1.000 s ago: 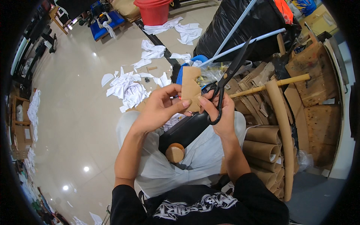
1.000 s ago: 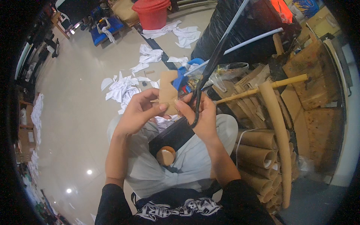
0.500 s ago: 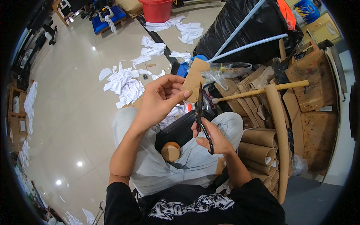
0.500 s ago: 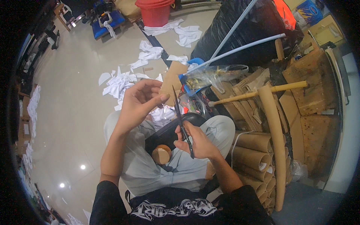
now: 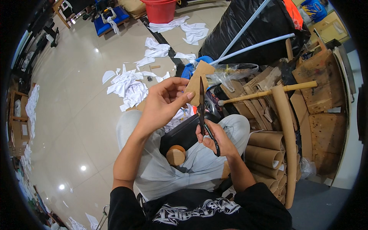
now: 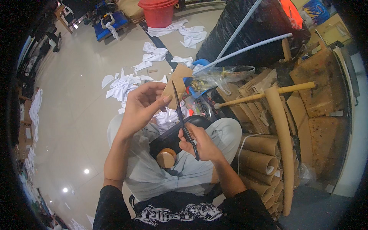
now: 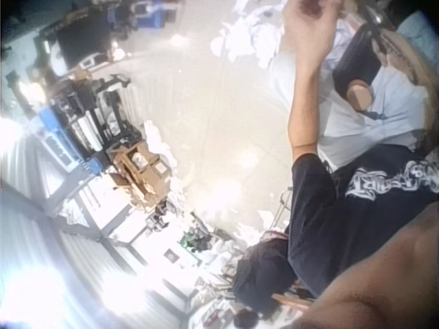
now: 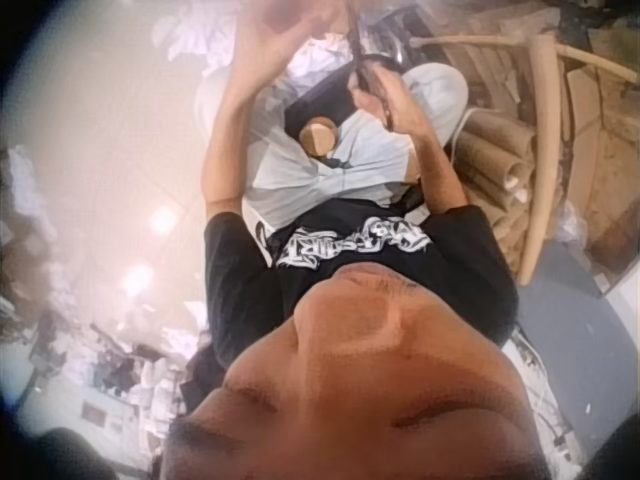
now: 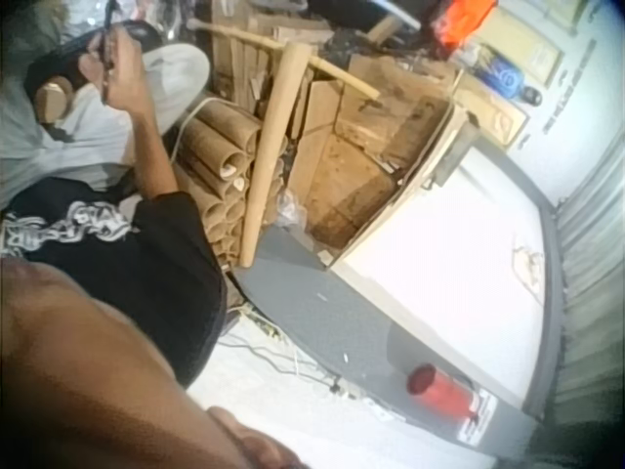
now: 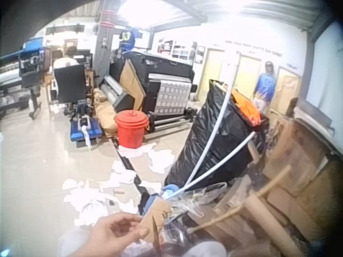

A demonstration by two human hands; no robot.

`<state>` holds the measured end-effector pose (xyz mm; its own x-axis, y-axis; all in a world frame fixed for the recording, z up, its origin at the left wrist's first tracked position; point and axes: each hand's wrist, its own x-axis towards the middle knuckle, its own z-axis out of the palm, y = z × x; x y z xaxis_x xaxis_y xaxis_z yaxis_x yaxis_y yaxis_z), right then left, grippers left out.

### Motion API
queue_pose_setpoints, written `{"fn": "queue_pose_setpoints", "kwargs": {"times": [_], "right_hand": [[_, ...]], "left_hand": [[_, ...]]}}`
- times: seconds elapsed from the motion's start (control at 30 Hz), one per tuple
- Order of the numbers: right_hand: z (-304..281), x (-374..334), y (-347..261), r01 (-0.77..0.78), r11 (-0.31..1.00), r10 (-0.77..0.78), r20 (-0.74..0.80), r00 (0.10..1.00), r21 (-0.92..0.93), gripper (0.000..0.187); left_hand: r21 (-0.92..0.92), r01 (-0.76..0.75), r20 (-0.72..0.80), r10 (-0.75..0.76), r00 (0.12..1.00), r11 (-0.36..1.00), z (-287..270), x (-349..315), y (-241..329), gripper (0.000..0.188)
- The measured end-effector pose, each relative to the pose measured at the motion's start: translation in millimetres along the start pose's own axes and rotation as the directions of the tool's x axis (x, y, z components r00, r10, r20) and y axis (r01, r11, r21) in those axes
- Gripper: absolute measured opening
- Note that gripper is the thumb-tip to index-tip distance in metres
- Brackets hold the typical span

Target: The person sits on the floor and uses scissors to cut a small piece of cardboard, then applies tape to form a circular end cap. The person places the cap onto a cardboard tube and repeats the process with additional tubes.

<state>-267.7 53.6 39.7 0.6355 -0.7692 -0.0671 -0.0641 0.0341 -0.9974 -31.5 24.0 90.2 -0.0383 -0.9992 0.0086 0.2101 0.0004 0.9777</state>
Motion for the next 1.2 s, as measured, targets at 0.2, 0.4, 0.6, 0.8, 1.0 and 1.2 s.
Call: {"fn": "queue_pose_setpoints", "kwargs": {"times": [0.2, 0.4, 0.6, 0.8, 1.0, 1.2], "right_hand": [[1.2, 0.7, 3.4, -0.026, 0.988, 0.017, -0.055, 0.998, -0.155, 0.032], [6.1, 0.5, -5.1, -0.002, 0.967, -0.031, -0.124, 0.992, -0.256, 0.037], [10.1, 1.7, -9.2, 0.020, 0.948, -0.072, -0.154, 0.985, -0.317, 0.045], [11.3, 1.5, -8.7, 0.024, 0.944, -0.083, -0.165, 0.983, -0.330, 0.045], [10.5, 2.5, -11.4, 0.027, 0.943, -0.083, -0.158, 0.984, -0.331, 0.040], [9.7, 2.3, 2.7, 0.019, 0.984, -0.045, -0.138, 0.989, -0.178, 0.038]], "left_hand": [[-0.027, -0.010, -0.015, 0.010, 1.000, 1.000, 4.4, -2.6, -2.0, 0.032], [-0.085, -0.039, -0.008, 0.038, 0.999, 0.996, 5.4, -1.4, -8.0, 0.031], [-0.077, -0.065, -0.034, 0.062, 0.997, 0.995, 6.1, -3.4, -9.1, 0.032], [-0.103, -0.075, -0.028, 0.073, 0.997, 0.992, 6.4, -3.2, -8.6, 0.033], [-0.100, -0.068, -0.030, 0.065, 0.997, 0.993, 6.1, -3.6, -8.0, 0.033], [-0.055, 0.005, 0.064, -0.001, 0.998, 0.998, 5.6, -4.0, -8.4, 0.031]]}}
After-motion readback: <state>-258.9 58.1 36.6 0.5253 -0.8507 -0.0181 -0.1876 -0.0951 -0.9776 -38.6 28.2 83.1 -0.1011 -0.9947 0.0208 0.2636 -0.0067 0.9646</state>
